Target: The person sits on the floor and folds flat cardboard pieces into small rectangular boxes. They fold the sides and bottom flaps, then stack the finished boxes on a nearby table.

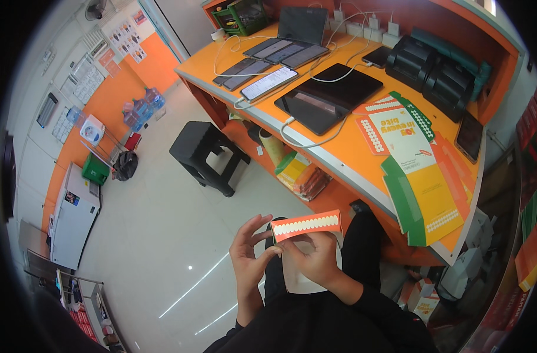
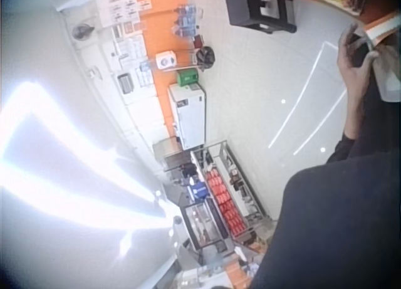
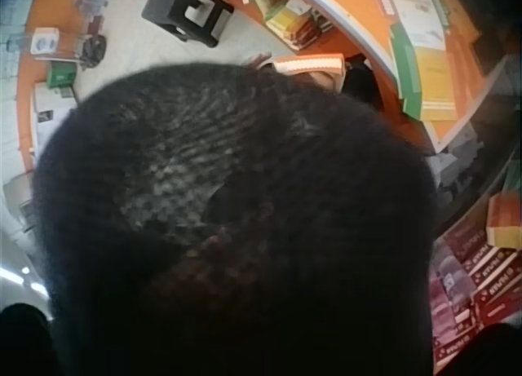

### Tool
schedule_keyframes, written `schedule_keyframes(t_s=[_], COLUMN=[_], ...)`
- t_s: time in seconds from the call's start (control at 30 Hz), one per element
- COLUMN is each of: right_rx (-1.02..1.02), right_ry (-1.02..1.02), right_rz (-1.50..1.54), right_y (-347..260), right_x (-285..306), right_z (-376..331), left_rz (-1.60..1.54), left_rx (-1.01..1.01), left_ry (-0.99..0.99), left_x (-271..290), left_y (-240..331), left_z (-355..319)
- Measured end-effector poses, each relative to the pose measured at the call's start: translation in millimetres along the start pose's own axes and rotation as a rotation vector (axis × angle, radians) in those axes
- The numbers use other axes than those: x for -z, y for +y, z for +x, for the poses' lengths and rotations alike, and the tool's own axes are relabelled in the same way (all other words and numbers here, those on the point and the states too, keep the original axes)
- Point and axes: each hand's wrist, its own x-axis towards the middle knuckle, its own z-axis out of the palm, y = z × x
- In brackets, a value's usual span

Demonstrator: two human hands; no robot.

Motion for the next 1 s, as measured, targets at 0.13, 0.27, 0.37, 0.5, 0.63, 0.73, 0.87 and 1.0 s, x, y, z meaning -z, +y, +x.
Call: schedule_keyframes(t_s=[0.13,0.27,0.37,0.5,0.63,0.73,0.87,1.0], right_rx=[0.153,0.055,-0.011,0.052,0.105,0.141,0.095,0.556], right_ry=[-0.029,-0.098,-0.147,-0.248,-0.33,-0.243,-0.054,0.075], right_rz=[-0.245,-0.077,0.065,0.049,-0.02,-0.15,-0.222,-0.515], right_y=[-21.8,-24.7,-27.3,-25.7,-24.1,-27.1,-36.1,-54.8], right_x=[6.6,0.9,0.3,4.4,3.5,-3.3,-9.1,21.6], right_z=[6.3,8.3,14.2,25.6,35.5,34.8,36.7,42.4], left_rz=[0.282,0.529,0.515,0.062,-0.034,0.081,0.1,0.121], left_rx=[-0.088,-0.257,-0.328,-0.35,-0.278,-0.191,-0.192,-0.284], left_ry=[-0.117,-0.096,-0.083,-0.072,-0.069,0.056,0.199,0.349], left_x=[8.8,5.8,2.0,-17.3,-9.3,-8.2,-10.5,4.5], left_y=[-9.5,-10.4,-9.2,-5.7,-21.8,-28.4,-38.7,-42.5], left_z=[1.6,5.0,6.2,9.4,0.3,4.0,14.7,20.4])
